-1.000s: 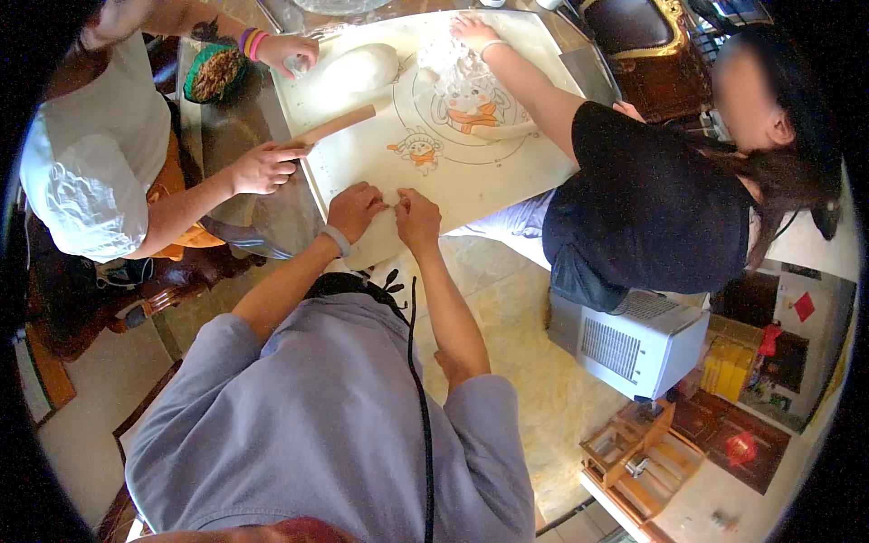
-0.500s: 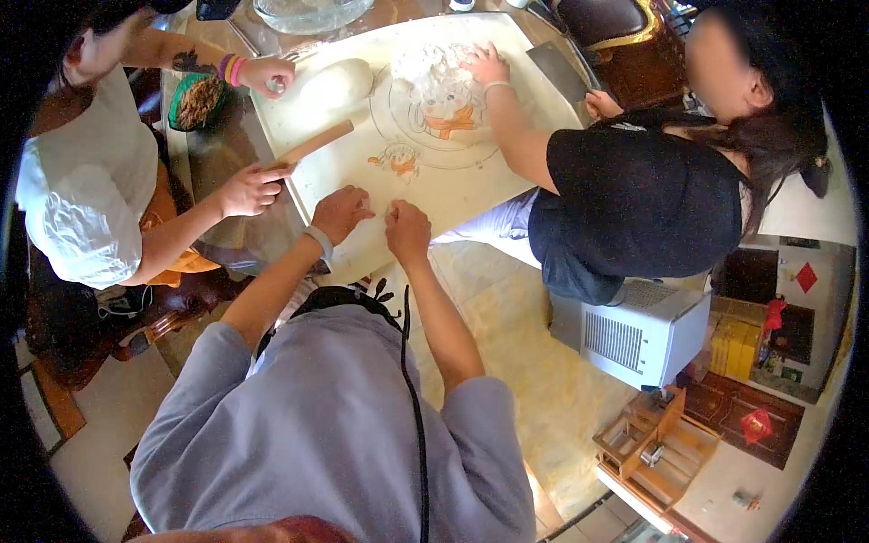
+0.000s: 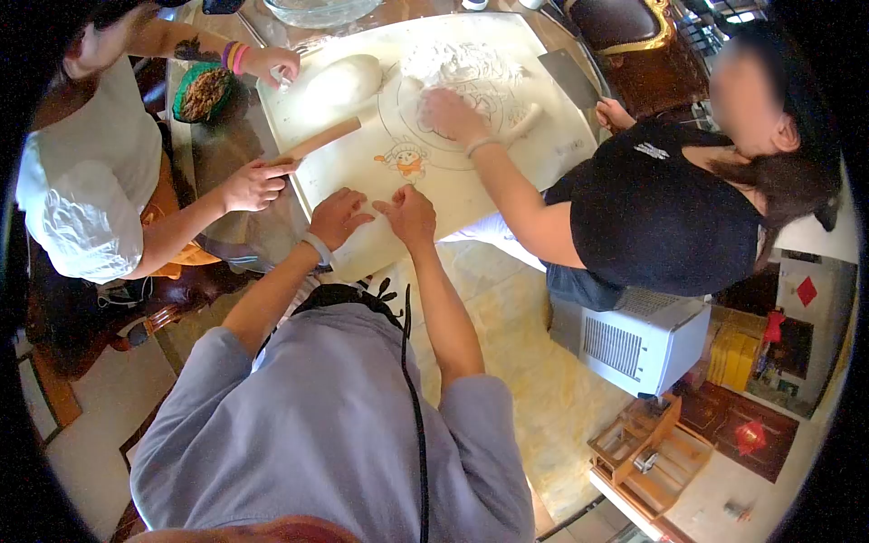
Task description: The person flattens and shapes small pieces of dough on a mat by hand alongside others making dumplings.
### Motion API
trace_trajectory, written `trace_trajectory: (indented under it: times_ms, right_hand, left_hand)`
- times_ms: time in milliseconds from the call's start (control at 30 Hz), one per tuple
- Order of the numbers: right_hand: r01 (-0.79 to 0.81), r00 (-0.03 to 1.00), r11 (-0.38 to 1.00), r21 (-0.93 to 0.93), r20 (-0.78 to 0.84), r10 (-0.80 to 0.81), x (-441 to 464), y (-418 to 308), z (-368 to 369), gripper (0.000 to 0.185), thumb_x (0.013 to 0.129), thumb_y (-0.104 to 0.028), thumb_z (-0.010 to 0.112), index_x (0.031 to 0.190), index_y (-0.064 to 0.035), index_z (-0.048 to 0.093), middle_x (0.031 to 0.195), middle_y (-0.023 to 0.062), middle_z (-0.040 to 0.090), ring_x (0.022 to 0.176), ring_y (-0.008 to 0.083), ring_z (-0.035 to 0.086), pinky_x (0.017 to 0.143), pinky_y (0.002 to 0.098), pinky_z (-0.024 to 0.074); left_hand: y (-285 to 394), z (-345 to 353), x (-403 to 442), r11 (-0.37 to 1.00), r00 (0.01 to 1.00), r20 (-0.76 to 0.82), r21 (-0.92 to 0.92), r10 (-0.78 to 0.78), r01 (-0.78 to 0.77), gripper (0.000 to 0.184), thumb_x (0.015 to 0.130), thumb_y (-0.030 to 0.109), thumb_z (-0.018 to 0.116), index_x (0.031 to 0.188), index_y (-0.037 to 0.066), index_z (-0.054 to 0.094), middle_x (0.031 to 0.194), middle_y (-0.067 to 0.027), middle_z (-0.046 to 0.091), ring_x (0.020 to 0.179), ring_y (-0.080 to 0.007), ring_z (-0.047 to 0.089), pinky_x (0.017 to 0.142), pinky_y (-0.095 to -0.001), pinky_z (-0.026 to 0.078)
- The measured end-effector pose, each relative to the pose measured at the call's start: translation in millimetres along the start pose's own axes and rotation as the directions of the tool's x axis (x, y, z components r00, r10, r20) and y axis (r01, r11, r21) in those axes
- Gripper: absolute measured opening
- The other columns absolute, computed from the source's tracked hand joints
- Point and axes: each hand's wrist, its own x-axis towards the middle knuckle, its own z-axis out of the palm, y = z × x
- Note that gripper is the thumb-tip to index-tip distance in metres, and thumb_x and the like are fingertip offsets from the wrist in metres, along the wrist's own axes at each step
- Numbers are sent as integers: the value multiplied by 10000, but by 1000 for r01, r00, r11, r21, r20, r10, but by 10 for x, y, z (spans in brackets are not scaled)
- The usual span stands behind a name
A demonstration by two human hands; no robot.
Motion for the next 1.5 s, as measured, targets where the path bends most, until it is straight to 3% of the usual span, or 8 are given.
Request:
trace_trajectory:
  times_ms: [400,500,700,900,1033,1367,1467,1500]
  right_hand:
    - [10,995,993,-120,95,1,252,69,0,288,675,-286,762,774,-52,628,708,61,652,627,170,626,597,297,493]
    - [-73,988,963,261,151,34,246,215,-9,178,742,-170,718,792,-31,619,694,50,643,579,126,613,540,256,481]
    - [37,998,965,258,48,-51,205,292,130,91,796,-88,660,808,-13,609,680,39,634,550,87,594,496,230,457]
    - [231,959,972,-49,-154,-236,33,168,190,137,758,-139,683,790,-47,586,723,90,618,640,220,626,594,334,480]
    - [221,974,974,-47,-47,-224,-88,-5,175,224,748,-137,680,899,-64,532,769,110,606,689,282,619,638,372,471]
    - [107,993,922,371,3,-117,462,-60,268,196,780,-103,652,949,-32,582,871,102,652,764,196,643,714,303,511]
    - [-38,994,723,689,101,-43,723,-270,223,191,787,-121,635,951,-33,592,846,99,647,758,219,631,711,329,503]
    - [75,996,827,557,-5,-87,805,-163,268,186,795,-108,630,958,-26,594,825,75,632,725,177,614,665,297,492]
  left_hand:
    - [5,76,37,997,998,-23,34,-63,64,335,731,310,720,967,118,580,866,-44,575,843,-242,585,719,-378,466]
    - [67,50,53,996,997,-13,32,-78,78,326,731,321,713,954,112,599,853,-49,581,852,-245,584,731,-382,464]
    - [99,157,99,997,998,-56,82,4,1,304,739,319,703,936,99,632,841,-57,592,852,-251,583,740,-386,465]
    - [17,233,114,991,995,-67,110,78,-70,327,768,280,690,1008,71,618,854,-72,592,834,-253,585,733,-373,476]
    - [-13,78,1,996,997,-71,-78,29,-35,367,778,220,681,1091,62,572,936,-105,582,898,-271,572,788,-377,467]
    - [-233,35,-134,1000,956,-294,-19,-15,9,328,837,168,605,1122,28,521,1021,-148,556,942,-314,547,821,-396,456]
    - [-219,42,-134,996,938,-343,88,52,-23,309,847,163,583,1117,27,524,1024,-153,554,955,-317,540,834,-405,452]
    - [-201,45,-144,996,942,-333,91,43,-13,303,847,158,580,1114,25,525,1025,-150,555,959,-316,538,837,-406,452]
